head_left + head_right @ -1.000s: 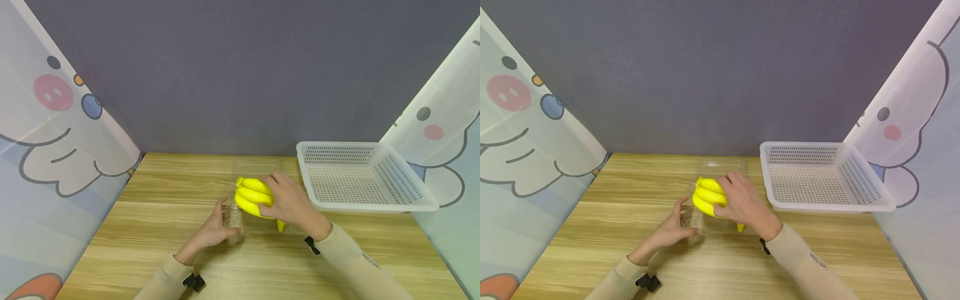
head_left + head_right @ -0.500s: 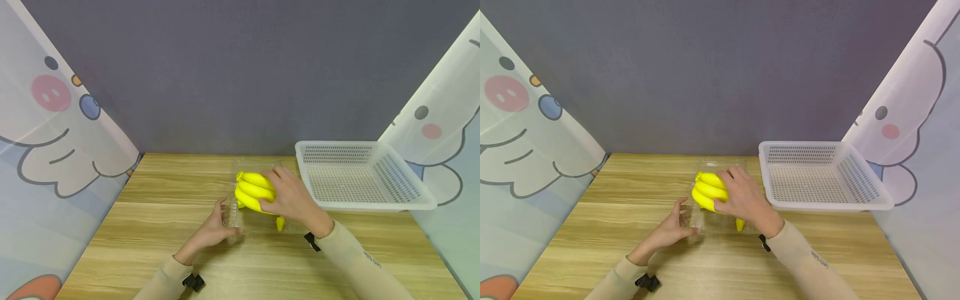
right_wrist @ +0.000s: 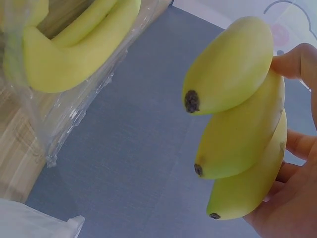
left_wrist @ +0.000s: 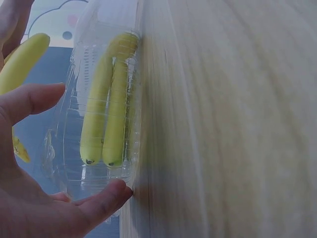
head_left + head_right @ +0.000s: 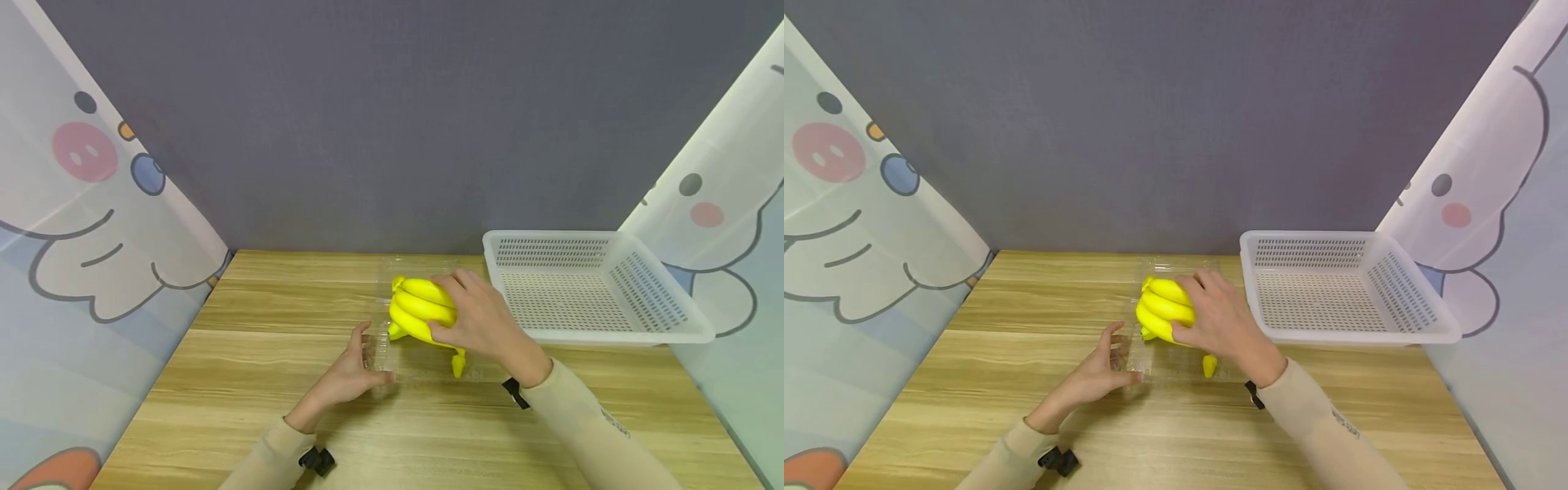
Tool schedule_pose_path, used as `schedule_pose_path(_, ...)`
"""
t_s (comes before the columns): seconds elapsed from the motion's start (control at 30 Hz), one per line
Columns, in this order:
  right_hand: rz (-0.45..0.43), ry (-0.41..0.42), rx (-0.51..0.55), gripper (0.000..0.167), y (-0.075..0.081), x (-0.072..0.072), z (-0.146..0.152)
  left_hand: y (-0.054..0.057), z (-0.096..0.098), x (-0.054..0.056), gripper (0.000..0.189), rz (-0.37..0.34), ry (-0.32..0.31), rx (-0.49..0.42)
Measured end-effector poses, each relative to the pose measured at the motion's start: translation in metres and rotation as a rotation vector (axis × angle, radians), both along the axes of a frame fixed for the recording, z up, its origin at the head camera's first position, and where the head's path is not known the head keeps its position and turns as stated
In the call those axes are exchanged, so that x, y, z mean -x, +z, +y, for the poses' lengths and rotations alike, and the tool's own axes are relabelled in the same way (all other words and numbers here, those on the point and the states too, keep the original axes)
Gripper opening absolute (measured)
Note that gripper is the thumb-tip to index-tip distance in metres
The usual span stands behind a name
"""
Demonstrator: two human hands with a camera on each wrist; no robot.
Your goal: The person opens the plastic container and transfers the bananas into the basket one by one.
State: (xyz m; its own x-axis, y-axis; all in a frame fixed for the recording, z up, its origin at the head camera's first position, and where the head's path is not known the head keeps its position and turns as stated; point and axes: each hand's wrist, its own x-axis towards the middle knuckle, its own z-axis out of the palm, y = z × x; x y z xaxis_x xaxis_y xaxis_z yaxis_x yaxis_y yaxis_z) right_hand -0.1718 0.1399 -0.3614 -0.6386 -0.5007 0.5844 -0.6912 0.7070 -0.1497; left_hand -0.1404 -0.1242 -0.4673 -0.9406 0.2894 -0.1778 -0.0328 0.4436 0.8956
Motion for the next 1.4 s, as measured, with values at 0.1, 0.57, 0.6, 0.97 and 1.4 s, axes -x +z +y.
schedule_pose_path(0.1,-0.001,-0.013,-0.009,0.062,0.001,0.001,0.002,-0.001,0.0,0.0,0.115,0.003,-0.002,-0.001)
schedule_pose_path(0.57,-0.029,-0.053,-0.033,0.063,0.005,0.004,0.016,0.0,0.001,-0.001,0.116,0.009,-0.005,0.008)
schedule_pose_path(0.6,-0.03,-0.056,-0.038,0.063,0.006,0.004,0.017,0.0,0.001,0.0,0.116,0.008,-0.005,0.007)
schedule_pose_path(0.97,-0.037,-0.07,-0.035,0.057,0.009,0.009,0.031,0.001,0.0,-0.001,0.117,0.007,-0.004,0.016)
schedule_pose_path(1.4,-0.019,-0.104,-0.053,0.06,0.014,0.01,0.045,0.0,-0.001,-0.001,0.117,0.004,-0.007,0.003)
